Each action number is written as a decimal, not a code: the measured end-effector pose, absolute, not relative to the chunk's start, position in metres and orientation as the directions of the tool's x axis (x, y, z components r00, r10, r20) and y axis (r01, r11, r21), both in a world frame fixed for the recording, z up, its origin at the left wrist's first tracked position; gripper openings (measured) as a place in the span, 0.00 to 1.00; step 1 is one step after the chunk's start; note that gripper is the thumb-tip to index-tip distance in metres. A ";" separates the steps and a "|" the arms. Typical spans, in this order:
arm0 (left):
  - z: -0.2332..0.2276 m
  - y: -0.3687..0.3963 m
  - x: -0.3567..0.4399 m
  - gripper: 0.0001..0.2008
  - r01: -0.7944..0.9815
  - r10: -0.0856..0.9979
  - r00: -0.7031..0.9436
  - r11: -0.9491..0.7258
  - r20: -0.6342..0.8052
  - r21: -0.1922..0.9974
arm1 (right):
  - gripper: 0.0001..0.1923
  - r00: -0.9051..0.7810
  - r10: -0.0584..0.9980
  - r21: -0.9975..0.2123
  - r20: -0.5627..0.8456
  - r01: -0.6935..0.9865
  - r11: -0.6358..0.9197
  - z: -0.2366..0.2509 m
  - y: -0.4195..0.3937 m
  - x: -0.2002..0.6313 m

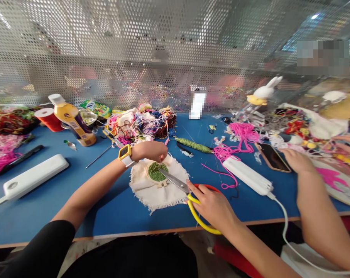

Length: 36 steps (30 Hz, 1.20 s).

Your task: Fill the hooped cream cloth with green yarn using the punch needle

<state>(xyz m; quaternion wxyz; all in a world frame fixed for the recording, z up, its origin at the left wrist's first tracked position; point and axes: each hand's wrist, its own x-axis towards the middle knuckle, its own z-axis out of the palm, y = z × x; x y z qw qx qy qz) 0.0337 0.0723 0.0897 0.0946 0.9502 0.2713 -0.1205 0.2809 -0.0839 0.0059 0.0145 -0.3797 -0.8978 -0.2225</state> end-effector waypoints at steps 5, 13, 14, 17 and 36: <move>0.086 0.074 0.033 0.06 0.523 0.481 0.832 -0.846 -0.277 0.100 | 0.09 -0.734 0.657 0.425 0.173 0.657 0.622 0.010 -0.083 0.279; 0.088 0.073 0.034 0.06 0.526 0.480 0.827 -0.844 -0.291 0.102 | 0.18 -0.514 0.849 0.249 0.127 0.845 0.474 0.015 -0.082 0.275; 0.089 0.072 0.034 0.06 0.530 0.482 0.824 -0.841 -0.297 0.106 | 0.19 -0.487 0.864 0.222 0.126 0.863 0.454 0.017 -0.081 0.274; 0.091 0.069 0.036 0.06 0.554 0.499 0.808 -0.824 -0.313 0.116 | 0.21 -0.440 0.893 0.158 0.089 0.892 0.424 0.022 -0.080 0.269; 0.090 0.069 0.036 0.05 0.549 0.492 0.820 -0.821 -0.294 0.157 | 0.44 -0.498 0.867 0.220 0.003 0.847 0.485 0.029 -0.081 0.248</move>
